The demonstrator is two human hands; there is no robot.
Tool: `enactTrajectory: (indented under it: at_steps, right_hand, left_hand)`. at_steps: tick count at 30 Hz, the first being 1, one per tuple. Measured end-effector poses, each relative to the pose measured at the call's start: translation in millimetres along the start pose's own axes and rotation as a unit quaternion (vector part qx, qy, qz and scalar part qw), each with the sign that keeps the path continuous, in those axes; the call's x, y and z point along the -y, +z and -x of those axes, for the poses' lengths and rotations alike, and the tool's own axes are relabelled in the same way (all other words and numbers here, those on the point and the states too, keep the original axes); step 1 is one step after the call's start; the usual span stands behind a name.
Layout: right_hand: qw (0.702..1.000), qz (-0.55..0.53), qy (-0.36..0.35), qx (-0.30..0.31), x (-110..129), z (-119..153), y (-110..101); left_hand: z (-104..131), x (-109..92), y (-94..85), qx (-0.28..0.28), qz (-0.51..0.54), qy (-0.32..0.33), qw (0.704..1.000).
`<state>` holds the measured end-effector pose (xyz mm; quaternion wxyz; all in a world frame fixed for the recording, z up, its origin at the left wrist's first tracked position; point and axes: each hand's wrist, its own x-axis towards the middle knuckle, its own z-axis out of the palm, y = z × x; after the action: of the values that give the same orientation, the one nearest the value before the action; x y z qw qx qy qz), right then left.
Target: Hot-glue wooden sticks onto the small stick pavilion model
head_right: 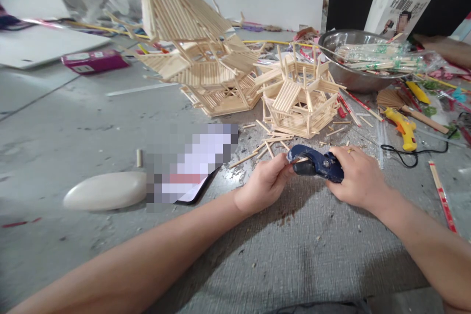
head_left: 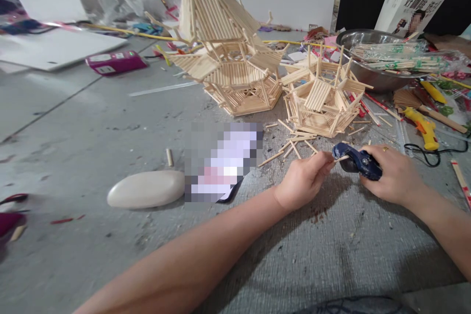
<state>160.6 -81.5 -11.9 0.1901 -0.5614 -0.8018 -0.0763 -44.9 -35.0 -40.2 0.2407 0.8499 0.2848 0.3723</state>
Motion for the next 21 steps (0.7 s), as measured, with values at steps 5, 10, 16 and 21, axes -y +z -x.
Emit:
enactTrajectory:
  at_steps: [5,10,16,21]
  right_hand:
    - [1.000,0.002,0.003,0.002,0.3,0.0,0.5]
    - [1.000,0.002,0.000,0.004,0.0,0.5,1.1]
    - [1.000,0.005,-0.004,0.000,-0.8,0.9,1.3]
    - [1.000,-0.002,-0.010,0.004,-0.6,0.5,1.0]
  left_hand:
    - [-0.5,-1.9,-0.5,0.004,-0.014,0.002,1.000]
    - [0.3,-2.7,-0.9,0.011,-0.016,-0.002,1.000]
    - [0.6,-3.3,-1.8,0.021,-0.009,-0.009,1.000]
    - [0.5,-2.6,-1.2,0.036,-0.007,-0.017,0.999]
